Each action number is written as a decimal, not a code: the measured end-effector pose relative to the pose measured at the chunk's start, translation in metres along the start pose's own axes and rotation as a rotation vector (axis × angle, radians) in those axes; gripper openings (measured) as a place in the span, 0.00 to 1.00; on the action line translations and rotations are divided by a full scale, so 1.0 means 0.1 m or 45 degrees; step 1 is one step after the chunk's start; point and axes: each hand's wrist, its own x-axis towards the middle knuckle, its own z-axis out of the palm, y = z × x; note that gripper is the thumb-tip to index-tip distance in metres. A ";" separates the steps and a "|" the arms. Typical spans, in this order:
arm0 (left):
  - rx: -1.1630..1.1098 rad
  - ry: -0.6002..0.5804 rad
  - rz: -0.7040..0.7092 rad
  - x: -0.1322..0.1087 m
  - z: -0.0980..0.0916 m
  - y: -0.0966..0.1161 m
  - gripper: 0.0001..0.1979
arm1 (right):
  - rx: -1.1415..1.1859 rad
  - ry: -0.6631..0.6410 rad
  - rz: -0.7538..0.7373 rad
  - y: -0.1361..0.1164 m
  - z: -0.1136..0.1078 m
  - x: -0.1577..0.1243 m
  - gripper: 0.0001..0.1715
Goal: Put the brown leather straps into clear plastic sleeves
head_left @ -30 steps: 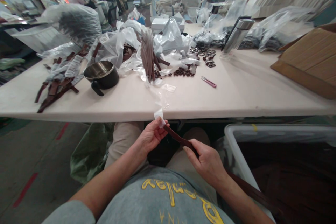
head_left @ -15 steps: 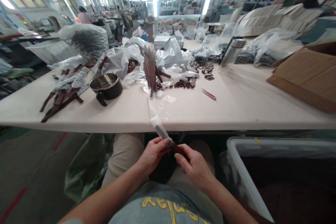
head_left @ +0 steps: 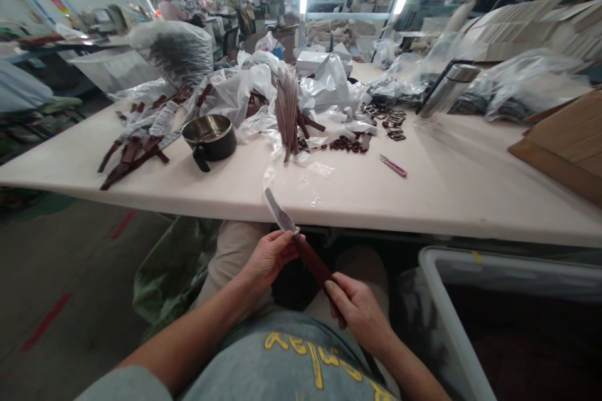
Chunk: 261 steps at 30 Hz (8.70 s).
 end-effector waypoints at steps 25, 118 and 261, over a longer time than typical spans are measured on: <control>-0.142 -0.086 -0.058 -0.15 0.06 -0.10 0.19 | -0.057 0.048 -0.104 -0.17 0.20 0.05 0.22; 0.124 -0.139 -0.001 -0.04 -0.14 -0.22 0.19 | 0.065 -0.012 -0.161 -0.14 0.15 0.20 0.22; -0.116 -0.576 -0.491 -0.44 -0.05 -0.23 0.23 | -0.023 0.442 -0.720 -0.30 0.24 0.40 0.08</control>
